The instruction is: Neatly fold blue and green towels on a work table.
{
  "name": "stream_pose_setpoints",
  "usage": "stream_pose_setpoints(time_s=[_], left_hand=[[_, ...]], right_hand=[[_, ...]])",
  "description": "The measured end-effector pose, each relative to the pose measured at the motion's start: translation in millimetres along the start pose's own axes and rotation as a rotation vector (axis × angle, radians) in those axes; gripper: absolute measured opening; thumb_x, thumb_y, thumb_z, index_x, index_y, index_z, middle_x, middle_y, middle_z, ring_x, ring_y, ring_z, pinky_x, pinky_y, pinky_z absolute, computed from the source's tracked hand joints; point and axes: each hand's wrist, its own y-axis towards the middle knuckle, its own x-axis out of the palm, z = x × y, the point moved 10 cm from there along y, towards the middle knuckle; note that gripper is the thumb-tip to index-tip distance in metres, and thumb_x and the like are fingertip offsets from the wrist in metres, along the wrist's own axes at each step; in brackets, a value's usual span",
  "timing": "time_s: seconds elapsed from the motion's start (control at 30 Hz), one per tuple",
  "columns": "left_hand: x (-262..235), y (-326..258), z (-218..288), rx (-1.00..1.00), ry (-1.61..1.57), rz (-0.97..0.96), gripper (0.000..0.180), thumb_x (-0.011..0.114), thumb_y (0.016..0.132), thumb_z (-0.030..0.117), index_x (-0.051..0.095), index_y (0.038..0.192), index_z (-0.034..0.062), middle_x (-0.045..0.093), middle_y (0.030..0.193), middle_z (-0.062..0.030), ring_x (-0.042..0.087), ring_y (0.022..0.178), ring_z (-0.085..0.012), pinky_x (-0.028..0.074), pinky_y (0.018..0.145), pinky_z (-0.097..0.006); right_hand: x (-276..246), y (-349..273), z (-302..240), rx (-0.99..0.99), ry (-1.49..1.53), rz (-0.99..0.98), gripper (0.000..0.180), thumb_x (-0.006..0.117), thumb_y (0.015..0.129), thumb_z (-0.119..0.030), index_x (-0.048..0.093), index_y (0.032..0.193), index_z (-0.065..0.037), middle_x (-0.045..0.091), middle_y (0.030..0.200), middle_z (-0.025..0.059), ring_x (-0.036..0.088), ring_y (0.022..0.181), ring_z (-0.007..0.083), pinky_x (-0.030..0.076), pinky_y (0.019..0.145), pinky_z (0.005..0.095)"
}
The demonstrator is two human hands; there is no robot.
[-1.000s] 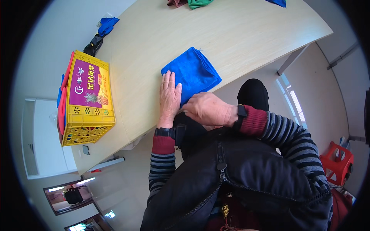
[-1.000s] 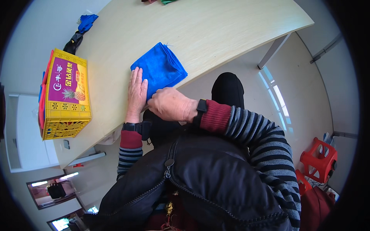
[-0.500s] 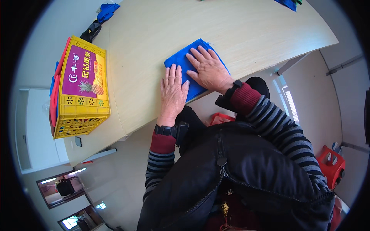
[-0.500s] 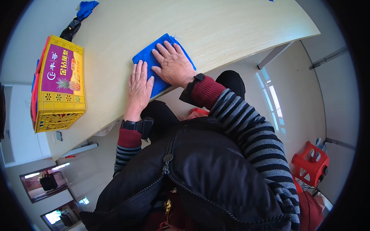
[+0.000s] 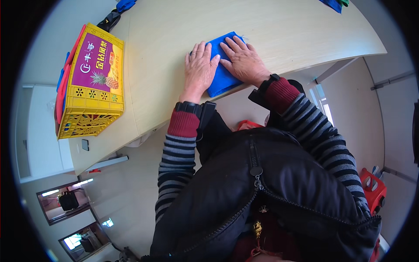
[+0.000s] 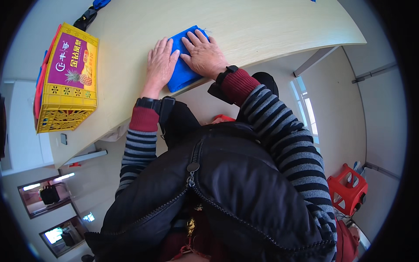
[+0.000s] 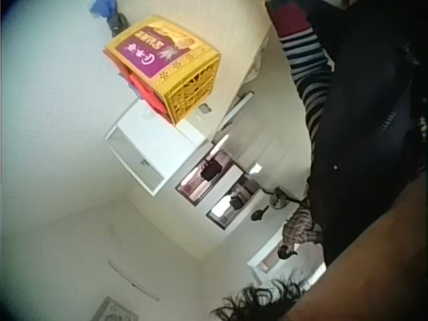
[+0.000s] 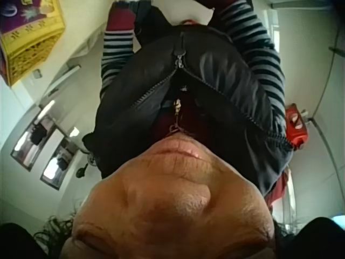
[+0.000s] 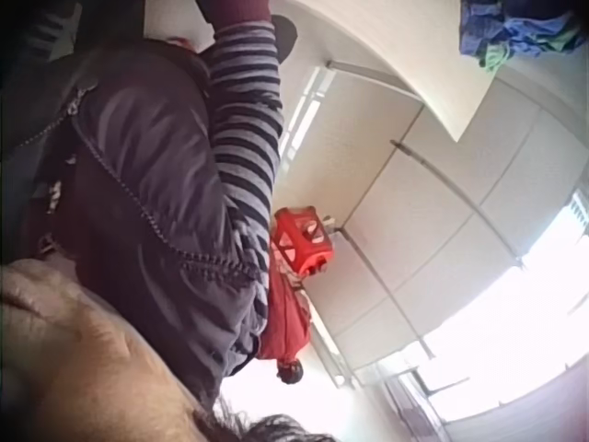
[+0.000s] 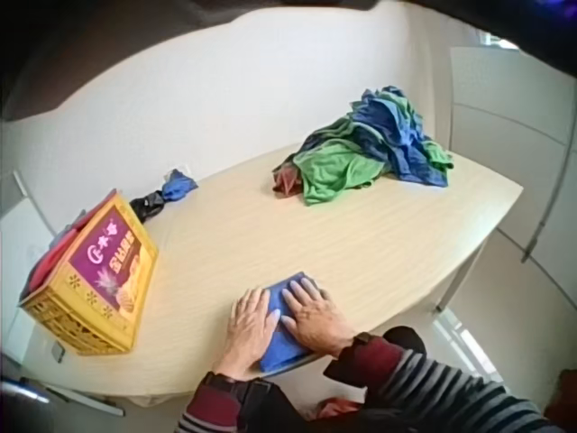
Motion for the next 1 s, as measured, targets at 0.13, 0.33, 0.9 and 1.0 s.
stream_pose_setpoints(time_s=[0.13,0.33,0.9,1.0], left_hand=[[22.4,-2.7,-6.7,-0.002,-0.072,0.005,0.058,0.042,0.105,0.042,0.041,0.151,0.0064,0.039,0.158,-0.0148,0.03,0.148,-0.0329,0.022,0.12,-0.055],[7.5,-20.3,6.4,0.022,-0.108,0.056,0.057,0.046,0.103,0.042,0.045,0.147,0.0058,0.041,0.155,-0.016,0.032,0.147,-0.0336,0.023,0.12,-0.052],[-17.5,-65.1,73.7,0.146,0.252,0.008,0.047,0.063,0.09,0.006,0.052,0.134,-0.0068,0.053,0.137,-0.0285,0.053,0.13,-0.0411,0.051,0.104,-0.042],[-14.7,-62.9,76.8,0.162,0.288,-0.023,0.048,0.06,0.089,0.003,0.052,0.134,-0.0082,0.053,0.136,-0.03,0.053,0.129,-0.0424,0.052,0.102,-0.041]], right_hand=[[-2.0,1.0,-2.5,-0.009,0.016,0.016,0.061,0.036,0.106,-0.05,0.04,0.154,-0.012,0.035,0.161,0.0097,0.026,0.151,0.0295,0.025,0.121,0.0466],[-1.6,0.5,2.6,0.005,0.01,0.008,0.061,0.036,0.105,-0.049,0.041,0.153,-0.012,0.035,0.161,0.0093,0.027,0.151,0.0297,0.027,0.12,0.046],[-4.2,0.1,4.8,0.008,-0.001,-0.011,0.06,0.035,0.106,-0.049,0.04,0.153,-0.012,0.035,0.161,0.0092,0.026,0.151,0.0301,0.027,0.12,0.0467],[-3.8,0.7,5.9,0.007,-0.004,-0.002,0.06,0.036,0.106,-0.049,0.04,0.153,-0.012,0.035,0.161,0.0093,0.027,0.151,0.0302,0.027,0.12,0.0469]])
